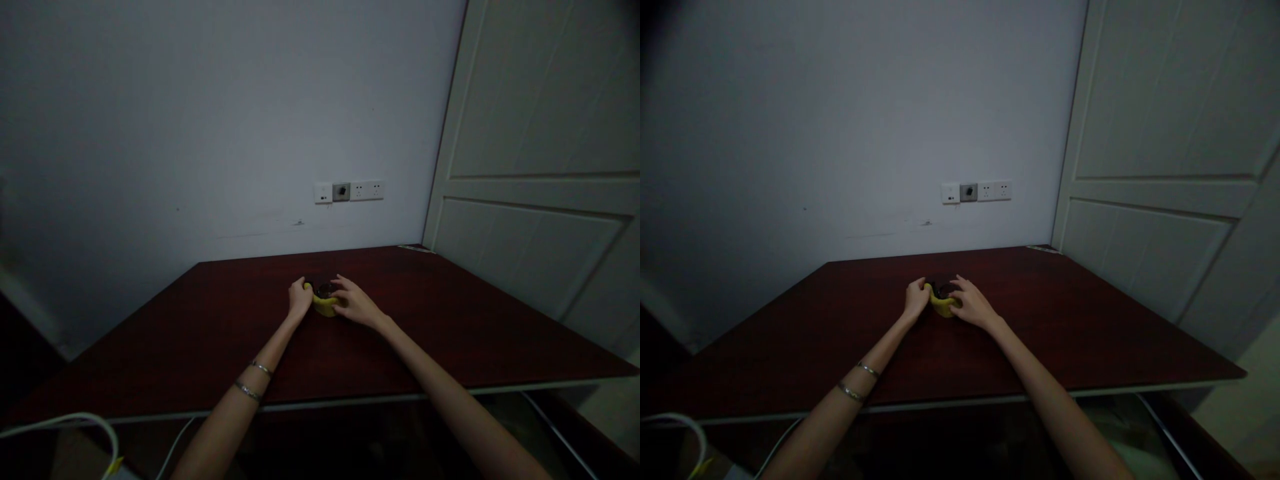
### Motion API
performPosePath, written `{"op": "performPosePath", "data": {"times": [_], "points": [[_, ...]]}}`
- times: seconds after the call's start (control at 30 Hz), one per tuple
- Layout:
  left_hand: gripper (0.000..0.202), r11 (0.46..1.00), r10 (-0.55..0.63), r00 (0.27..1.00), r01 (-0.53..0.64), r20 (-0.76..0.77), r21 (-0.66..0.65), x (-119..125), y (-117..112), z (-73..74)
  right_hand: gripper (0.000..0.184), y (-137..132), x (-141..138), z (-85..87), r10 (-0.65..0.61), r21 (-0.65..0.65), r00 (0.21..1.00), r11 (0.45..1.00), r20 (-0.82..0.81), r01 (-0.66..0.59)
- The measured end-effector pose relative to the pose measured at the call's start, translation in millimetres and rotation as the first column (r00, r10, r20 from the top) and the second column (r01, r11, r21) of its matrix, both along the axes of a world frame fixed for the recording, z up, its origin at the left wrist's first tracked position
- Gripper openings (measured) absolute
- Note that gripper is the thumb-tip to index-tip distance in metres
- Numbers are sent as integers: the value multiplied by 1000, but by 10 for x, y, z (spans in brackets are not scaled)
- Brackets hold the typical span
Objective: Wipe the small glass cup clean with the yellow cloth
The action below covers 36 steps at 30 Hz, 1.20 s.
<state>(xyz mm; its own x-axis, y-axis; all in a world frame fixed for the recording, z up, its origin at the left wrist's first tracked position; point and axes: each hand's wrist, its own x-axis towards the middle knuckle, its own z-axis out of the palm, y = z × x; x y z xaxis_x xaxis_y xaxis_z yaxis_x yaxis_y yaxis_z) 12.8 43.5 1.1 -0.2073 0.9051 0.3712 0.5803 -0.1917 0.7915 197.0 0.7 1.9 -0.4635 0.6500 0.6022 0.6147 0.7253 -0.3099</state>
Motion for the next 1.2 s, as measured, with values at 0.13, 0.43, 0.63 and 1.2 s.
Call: {"op": "performPosePath", "data": {"times": [0.13, 0.43, 0.63, 1.2], "points": [[52, 999, -51, 998, 51, 33, -6, -35, -33, 51, 14, -39, -6, 26, 25, -24, 999, 999, -32, -26], [60, 991, -114, 993, 114, -3, -77, -76, -757, 394, 12, -220, -62, 267, 2, -81, 949, 996, -316, -29], [67, 962, -272, 959, 269, -83, -44, 48, -1240, 393, 15, -435, -105, 463, 14, -115, 911, 991, -413, -67], [30, 724, -675, 717, 689, 174, -32, 35, -637, 655, 42, -199, 221, 508, 94, -568, 903, 749, -420, -342]]}}
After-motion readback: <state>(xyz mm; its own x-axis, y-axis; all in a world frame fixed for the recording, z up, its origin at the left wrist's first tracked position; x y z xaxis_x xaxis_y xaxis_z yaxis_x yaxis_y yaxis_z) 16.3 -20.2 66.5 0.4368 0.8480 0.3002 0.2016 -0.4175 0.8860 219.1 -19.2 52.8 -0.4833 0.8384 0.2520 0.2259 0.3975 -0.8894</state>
